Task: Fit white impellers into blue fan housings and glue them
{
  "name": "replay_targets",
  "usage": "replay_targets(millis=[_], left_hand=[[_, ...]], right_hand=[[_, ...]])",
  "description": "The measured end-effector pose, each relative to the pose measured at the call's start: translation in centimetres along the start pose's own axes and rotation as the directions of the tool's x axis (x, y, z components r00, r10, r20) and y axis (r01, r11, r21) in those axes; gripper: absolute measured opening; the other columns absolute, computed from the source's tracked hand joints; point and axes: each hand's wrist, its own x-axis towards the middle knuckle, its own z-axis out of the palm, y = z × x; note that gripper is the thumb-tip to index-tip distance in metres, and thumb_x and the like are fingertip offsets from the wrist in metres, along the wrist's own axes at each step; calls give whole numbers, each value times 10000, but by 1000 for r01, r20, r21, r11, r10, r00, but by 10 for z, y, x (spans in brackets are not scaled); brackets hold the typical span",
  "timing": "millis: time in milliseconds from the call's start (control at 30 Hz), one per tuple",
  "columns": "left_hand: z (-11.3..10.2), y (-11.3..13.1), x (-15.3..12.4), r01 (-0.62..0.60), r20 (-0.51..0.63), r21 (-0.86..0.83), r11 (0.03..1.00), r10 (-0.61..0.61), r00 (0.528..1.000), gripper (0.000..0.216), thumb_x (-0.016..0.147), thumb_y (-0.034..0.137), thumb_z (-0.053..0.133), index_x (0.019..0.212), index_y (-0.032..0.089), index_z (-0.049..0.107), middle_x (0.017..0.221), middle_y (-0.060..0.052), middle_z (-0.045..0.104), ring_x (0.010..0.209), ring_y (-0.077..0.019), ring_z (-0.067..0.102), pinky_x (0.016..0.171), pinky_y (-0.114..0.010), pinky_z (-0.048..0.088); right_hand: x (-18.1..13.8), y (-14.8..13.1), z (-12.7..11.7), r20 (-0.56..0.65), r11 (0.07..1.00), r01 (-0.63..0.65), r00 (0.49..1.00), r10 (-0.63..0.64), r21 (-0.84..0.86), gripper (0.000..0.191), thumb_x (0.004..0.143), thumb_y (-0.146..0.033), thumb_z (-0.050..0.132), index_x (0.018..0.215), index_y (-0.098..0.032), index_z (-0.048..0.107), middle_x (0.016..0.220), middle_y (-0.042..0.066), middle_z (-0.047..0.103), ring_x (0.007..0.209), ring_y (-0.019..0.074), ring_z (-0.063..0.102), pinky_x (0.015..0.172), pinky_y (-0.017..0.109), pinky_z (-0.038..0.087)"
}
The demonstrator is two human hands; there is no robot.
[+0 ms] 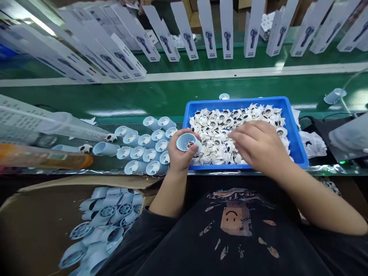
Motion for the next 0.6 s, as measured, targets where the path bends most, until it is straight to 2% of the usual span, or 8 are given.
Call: replay_targets(millis=[33,100,167,233,333,433,500,600], left_hand=[[1,1,0,8,17,8,1000,-8,1000,493,685,461,820,1052,207,610,866,-30,718,732,-150,670,680,-270,537],[1,3,-1,26,26,31,999,-27,999,500,684,467,817,1054,205,608,872,-37,715,738,-157,668,687,-276,534],[0,2,-2,56,15,39,998,-56,998,517,680,481,816,1061,204,604,883,-45,713,758,-168,670,708,-289,533],[-1,0,-3,99,3,44,994,-100,995,543,670,510,813,1069,205,607,879,-45,707,762,-174,667,718,-298,531],[-2,-3,-3,156,-18,77,985,-156,988,567,658,558,802,1069,212,620,865,-36,686,735,-170,647,698,-295,517],[0,-5,-2,178,-21,119,977,-177,984,559,666,560,792,1072,217,620,911,-42,675,741,-169,630,700,-298,509],[1,-6,-2,173,-6,158,972,-175,985,552,678,537,788,1090,217,606,970,-55,671,778,-178,630,736,-315,513],[0,-10,-2,118,-12,238,964,-118,993,607,663,497,798,1148,223,555,1096,-75,645,876,-202,634,826,-356,517]], right_hand=[[17,1,12,96,999,-18,995,22,-43,245,969,-250,489,1151,-170,632,1178,97,609,1131,242,538,1016,478,417],[50,9,34,300,991,-49,950,84,-122,246,940,-139,473,1078,-179,672,1114,88,644,1074,238,568,975,455,442],[75,16,49,468,980,-60,872,144,-190,199,934,-144,514,1049,-169,675,1088,80,646,1044,222,581,956,439,465],[91,20,55,569,965,-68,796,205,-253,181,941,-213,566,1091,-152,648,1118,77,623,1080,217,570,976,452,466],[101,16,57,621,934,-96,724,302,-343,242,940,-274,597,1142,-143,618,1172,86,593,1145,230,541,1023,485,438],[102,9,59,612,911,-148,697,373,-386,243,924,-301,624,1091,-125,628,1161,91,595,1164,241,531,1043,505,415],[100,6,62,588,909,-199,707,392,-367,235,915,-308,635,1050,-115,634,1153,94,596,1167,244,528,1044,506,413],[93,4,59,523,923,-298,761,384,-243,210,906,-288,635,1019,-111,629,1163,101,581,1201,259,495,1069,533,373]])
